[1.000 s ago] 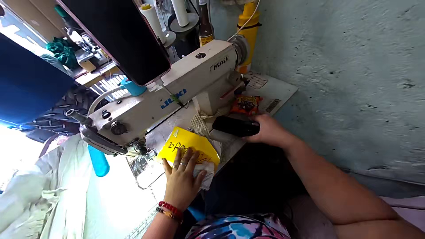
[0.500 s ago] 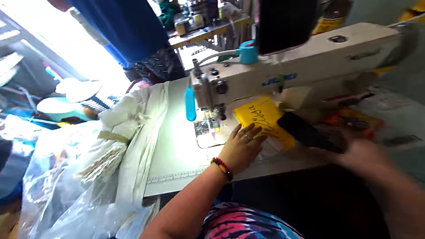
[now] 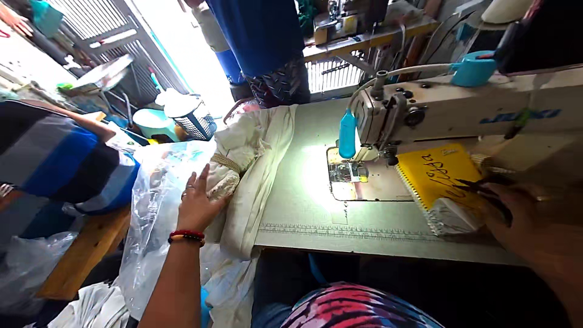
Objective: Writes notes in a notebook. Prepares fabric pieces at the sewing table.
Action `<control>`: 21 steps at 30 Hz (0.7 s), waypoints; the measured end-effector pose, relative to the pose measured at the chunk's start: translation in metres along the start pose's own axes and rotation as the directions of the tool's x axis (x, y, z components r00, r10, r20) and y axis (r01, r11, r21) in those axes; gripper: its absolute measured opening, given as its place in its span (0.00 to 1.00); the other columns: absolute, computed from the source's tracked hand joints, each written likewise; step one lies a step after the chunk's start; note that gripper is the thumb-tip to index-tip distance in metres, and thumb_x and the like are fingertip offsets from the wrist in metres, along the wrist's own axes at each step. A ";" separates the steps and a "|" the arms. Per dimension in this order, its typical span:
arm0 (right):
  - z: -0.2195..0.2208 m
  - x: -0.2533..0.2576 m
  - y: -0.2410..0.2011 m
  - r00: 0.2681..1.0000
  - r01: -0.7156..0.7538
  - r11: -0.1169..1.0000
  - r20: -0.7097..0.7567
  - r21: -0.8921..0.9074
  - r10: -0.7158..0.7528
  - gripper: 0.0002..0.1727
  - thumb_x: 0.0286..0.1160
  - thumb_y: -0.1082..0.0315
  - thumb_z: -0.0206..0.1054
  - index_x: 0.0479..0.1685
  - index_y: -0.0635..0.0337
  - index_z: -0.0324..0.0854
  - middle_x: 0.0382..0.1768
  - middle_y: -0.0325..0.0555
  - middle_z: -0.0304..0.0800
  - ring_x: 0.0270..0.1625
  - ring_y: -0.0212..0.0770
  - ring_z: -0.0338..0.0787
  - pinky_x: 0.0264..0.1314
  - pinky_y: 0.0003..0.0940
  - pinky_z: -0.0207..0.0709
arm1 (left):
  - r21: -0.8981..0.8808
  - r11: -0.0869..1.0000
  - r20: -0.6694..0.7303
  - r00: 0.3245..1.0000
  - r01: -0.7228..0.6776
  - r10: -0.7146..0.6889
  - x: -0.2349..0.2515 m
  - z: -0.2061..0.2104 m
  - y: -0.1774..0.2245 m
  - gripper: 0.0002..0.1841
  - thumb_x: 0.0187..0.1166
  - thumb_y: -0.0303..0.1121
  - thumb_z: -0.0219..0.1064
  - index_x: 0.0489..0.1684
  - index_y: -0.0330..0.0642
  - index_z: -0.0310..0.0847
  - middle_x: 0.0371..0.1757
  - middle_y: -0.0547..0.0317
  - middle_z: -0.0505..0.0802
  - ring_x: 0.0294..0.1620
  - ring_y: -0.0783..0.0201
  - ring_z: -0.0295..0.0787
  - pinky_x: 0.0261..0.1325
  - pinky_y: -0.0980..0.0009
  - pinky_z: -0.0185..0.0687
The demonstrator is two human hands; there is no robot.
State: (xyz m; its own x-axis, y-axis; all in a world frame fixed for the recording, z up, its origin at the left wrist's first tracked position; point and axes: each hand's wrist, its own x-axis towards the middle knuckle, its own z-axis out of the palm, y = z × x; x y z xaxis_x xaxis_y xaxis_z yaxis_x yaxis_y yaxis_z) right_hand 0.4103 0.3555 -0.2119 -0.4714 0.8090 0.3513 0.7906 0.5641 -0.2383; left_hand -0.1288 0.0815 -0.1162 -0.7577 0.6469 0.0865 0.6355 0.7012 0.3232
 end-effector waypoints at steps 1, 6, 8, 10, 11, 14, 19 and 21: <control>-0.003 -0.006 -0.011 1.000 0.020 1.000 -0.016 0.011 -0.020 0.30 0.85 0.50 0.56 0.73 0.66 0.80 0.68 0.79 0.78 0.72 0.84 0.75 0.72 0.82 0.62 | 0.026 1.000 0.031 0.999 -0.018 0.017 0.008 0.012 0.003 0.51 0.65 0.56 0.81 0.93 0.64 0.57 0.91 0.31 0.59 0.85 0.22 0.59 0.71 0.20 0.60; -0.002 -0.013 -0.087 0.976 0.214 0.974 -0.057 0.078 -0.210 0.28 0.85 0.49 0.53 0.58 0.65 0.90 0.59 0.72 0.87 0.64 0.77 0.83 0.66 0.74 0.72 | 0.037 0.995 -0.059 0.993 -0.098 0.100 0.052 0.052 0.000 0.41 0.72 0.52 0.76 0.90 0.66 0.63 0.92 0.30 0.56 0.83 0.17 0.57 0.65 0.17 0.62; 0.002 -0.016 -0.110 0.961 0.275 0.957 -0.052 0.088 -0.271 0.26 0.85 0.52 0.54 0.54 0.63 0.91 0.56 0.67 0.90 0.62 0.74 0.86 0.65 0.71 0.75 | -0.001 0.993 -0.030 0.993 -0.118 0.118 0.064 0.049 0.006 0.42 0.72 0.55 0.75 0.91 0.65 0.63 0.93 0.30 0.54 0.85 0.16 0.53 0.69 0.16 0.56; 0.007 -0.016 -0.125 0.948 0.319 0.940 -0.020 0.121 -0.319 0.24 0.84 0.54 0.55 0.52 0.61 0.92 0.54 0.64 0.91 0.60 0.70 0.87 0.65 0.69 0.76 | -0.085 0.975 -0.068 0.977 -0.205 0.200 0.057 0.040 0.011 0.40 0.74 0.55 0.73 0.89 0.56 0.66 0.93 0.30 0.53 0.89 0.21 0.47 0.79 0.17 0.42; 0.010 -0.016 -0.131 0.937 0.347 0.925 -0.010 0.153 -0.349 0.22 0.83 0.55 0.57 0.51 0.60 0.92 0.53 0.62 0.91 0.59 0.67 0.88 0.63 0.65 0.79 | -0.126 0.954 -0.141 0.957 -0.272 0.254 0.043 0.035 0.012 0.36 0.77 0.52 0.71 0.86 0.50 0.70 0.92 0.32 0.57 0.90 0.25 0.50 0.83 0.22 0.43; 0.023 -0.015 -0.147 0.905 0.415 0.875 -0.011 0.250 -0.426 0.18 0.82 0.56 0.60 0.50 0.57 0.93 0.50 0.56 0.92 0.56 0.60 0.89 0.59 0.56 0.83 | -0.141 0.916 -0.301 0.897 -0.377 0.323 -0.016 0.037 0.016 0.22 0.86 0.41 0.61 0.70 0.35 0.80 0.76 0.34 0.81 0.78 0.34 0.74 0.78 0.36 0.68; 0.031 -0.003 -0.174 0.861 0.460 0.816 0.051 0.349 -0.507 0.15 0.81 0.59 0.62 0.50 0.55 0.93 0.49 0.51 0.93 0.56 0.54 0.90 0.58 0.50 0.84 | -0.164 0.985 0.003 0.998 -0.056 0.057 -0.033 0.055 0.023 0.24 0.89 0.42 0.60 0.75 0.33 0.77 0.64 0.30 0.88 0.66 0.32 0.84 0.70 0.33 0.73; 0.027 0.001 -0.178 0.870 0.436 0.836 0.079 0.332 -0.486 0.15 0.80 0.59 0.63 0.52 0.54 0.92 0.50 0.50 0.93 0.57 0.55 0.90 0.58 0.55 0.83 | -0.201 0.979 0.015 0.999 -0.028 0.032 -0.022 0.052 0.024 0.20 0.87 0.41 0.63 0.64 0.34 0.84 0.53 0.34 0.92 0.57 0.34 0.88 0.62 0.32 0.76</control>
State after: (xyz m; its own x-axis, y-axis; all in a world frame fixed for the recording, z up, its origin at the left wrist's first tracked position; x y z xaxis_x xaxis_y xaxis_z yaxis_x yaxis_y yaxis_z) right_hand 0.2583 0.2603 -0.1940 -0.8254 0.4433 0.3496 0.3256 0.8797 -0.3466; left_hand -0.0895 0.0998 -0.1598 -0.7349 0.6732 0.0822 0.6137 0.6084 0.5032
